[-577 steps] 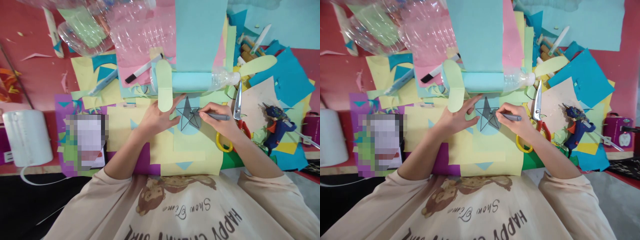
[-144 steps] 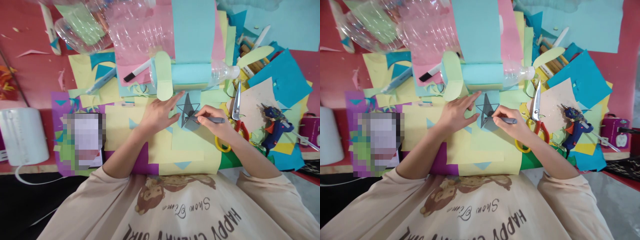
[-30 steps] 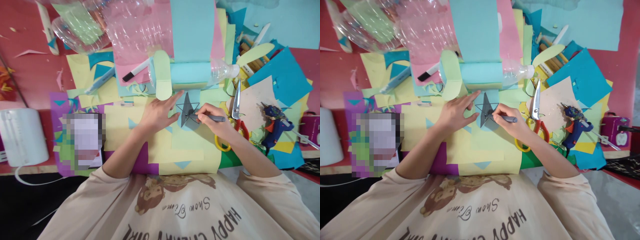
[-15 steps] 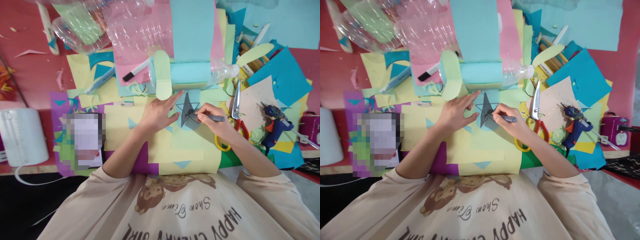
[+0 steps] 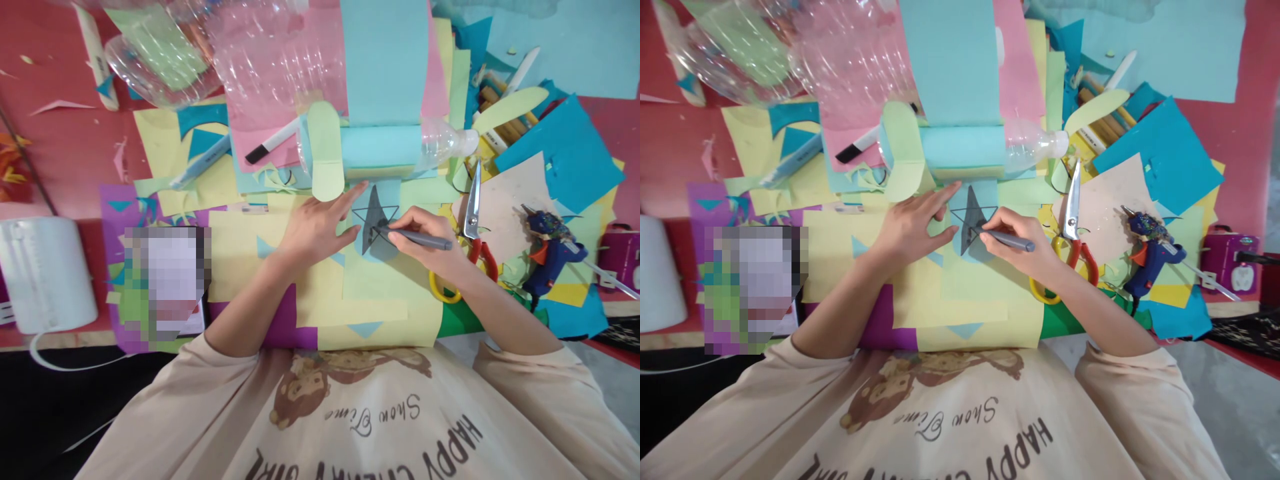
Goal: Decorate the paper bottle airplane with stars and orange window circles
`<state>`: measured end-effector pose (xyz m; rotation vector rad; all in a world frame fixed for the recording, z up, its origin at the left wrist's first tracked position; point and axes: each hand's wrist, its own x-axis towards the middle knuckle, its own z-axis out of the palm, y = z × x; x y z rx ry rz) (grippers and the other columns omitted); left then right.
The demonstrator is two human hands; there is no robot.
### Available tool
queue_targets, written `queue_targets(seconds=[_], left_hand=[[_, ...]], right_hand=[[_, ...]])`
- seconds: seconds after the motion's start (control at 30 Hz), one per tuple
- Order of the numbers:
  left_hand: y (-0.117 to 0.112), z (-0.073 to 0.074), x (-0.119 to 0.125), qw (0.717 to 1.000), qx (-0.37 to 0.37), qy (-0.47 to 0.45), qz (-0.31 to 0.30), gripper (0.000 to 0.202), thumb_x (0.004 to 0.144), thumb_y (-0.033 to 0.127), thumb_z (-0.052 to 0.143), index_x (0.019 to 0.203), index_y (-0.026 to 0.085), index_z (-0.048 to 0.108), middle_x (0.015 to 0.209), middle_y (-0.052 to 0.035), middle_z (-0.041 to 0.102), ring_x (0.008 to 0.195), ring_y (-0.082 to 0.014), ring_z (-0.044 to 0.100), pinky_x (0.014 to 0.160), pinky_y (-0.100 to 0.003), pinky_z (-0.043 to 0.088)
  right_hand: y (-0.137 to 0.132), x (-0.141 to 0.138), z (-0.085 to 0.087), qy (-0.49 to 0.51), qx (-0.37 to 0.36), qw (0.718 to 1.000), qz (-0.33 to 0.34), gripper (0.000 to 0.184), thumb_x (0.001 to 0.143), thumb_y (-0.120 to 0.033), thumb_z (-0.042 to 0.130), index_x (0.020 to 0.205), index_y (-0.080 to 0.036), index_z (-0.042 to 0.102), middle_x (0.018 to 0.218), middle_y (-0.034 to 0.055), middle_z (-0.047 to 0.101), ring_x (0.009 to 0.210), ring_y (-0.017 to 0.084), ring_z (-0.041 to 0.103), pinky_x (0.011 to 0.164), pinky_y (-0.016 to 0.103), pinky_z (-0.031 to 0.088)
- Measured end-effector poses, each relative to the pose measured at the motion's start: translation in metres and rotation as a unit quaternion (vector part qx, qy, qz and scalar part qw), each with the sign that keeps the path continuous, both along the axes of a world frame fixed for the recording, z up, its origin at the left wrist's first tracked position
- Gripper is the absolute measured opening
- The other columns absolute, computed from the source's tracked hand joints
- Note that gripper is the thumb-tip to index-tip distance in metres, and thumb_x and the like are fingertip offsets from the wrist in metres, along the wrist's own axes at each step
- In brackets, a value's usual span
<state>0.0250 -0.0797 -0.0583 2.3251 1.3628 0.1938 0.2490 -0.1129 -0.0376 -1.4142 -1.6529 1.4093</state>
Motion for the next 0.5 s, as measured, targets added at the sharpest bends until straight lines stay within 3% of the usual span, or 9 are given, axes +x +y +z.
queue_targets(seconds=[0.5], left_hand=[[-0.0002, 0.001, 0.0001, 1.0, -0.008, 0.003, 0.003, 0.065, 0.084, 0.029, 0.054, 0.147, 0.022, 0.037, 0.085, -0.0015, 0.062, 0.074, -0.0172, 0.056, 0.068, -0.027, 0.04]], right_hand=[[0.001, 0.0, -0.0017, -0.008, 0.012, 1.0, 0.026, 0.013, 0.085, -0.031, 0.062, 0.08, -0.019, 0.059, 0.061, -0.0045, 0.052, 0.052, 0.007, 0.039, 0.049, 0.023, 0.029]])
